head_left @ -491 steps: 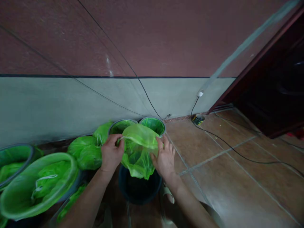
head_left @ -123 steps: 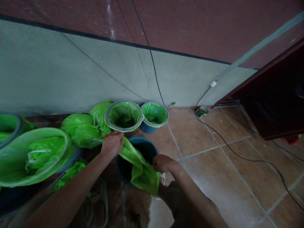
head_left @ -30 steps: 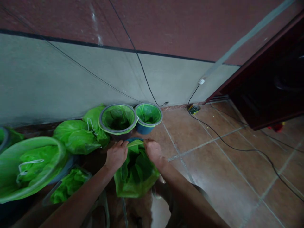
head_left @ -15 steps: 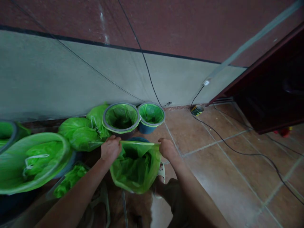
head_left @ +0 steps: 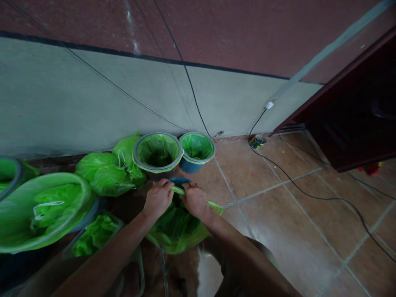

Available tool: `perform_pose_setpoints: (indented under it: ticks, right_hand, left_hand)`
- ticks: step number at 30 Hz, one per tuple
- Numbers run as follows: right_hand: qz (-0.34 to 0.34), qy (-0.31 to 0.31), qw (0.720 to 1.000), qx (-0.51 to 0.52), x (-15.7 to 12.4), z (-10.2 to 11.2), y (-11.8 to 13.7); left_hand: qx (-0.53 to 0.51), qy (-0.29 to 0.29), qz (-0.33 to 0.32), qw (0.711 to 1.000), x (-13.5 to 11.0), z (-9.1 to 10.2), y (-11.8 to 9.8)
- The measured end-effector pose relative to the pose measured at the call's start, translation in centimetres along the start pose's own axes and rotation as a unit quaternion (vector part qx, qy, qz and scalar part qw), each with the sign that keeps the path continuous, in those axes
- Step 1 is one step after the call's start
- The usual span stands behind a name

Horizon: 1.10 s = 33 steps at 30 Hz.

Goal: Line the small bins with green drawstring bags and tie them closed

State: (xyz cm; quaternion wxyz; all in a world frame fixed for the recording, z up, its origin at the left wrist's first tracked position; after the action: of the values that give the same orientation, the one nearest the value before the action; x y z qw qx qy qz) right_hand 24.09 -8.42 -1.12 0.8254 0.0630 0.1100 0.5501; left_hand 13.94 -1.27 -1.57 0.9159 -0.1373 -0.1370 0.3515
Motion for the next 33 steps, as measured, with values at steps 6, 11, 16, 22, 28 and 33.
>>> perform_pose_setpoints:
  ticks: [6,11,16,22,28,33]
  right_hand:
    - [-0.011,0.018,0.999,-0.03,0.5,0.7,-0.8]
    - [-0.038,0.008,0.999,-0.026,0.7,1.2,-2.3]
    - [-0.076,-0.003,0.997,-0.027,1.2,1.8,-4.2]
    - [-0.156,0.03,0.986,-0.044,1.3,2.7,-7.1]
    - [-0.124,0.034,0.992,-0.018,0.6,2.0,-5.4]
    - [0.004,-0.043,0.999,-0.002,1.0,2.1,-1.4]
  left_hand:
    - [-0.004,0.042,-0.012,0.999,-0.5,-0.9,-0.9]
    - [0.04,0.051,0.022,0.998,0.1,-0.6,0.7]
    - [0.092,0.042,0.046,0.994,0.7,-0.1,2.6]
    - [0.105,0.0,0.076,0.992,1.1,0.7,4.5]
    - [0.093,-0.051,0.037,0.994,1.1,1.5,3.0]
    - [0.072,-0.062,-0.015,0.995,0.6,1.6,0.3]
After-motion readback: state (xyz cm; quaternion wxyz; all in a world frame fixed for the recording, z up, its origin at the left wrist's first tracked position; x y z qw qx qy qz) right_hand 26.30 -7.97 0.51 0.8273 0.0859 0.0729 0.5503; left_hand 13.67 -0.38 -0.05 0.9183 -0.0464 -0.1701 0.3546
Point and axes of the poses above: each hand's wrist, its own x-axis towards the middle knuckle, its own z-axis out of the back of the hand, y = z × x, the point moved 7 cm from there along x, towards the middle knuckle, and after that the axes turned 8 degrees about -y, right-handed, at the moved point
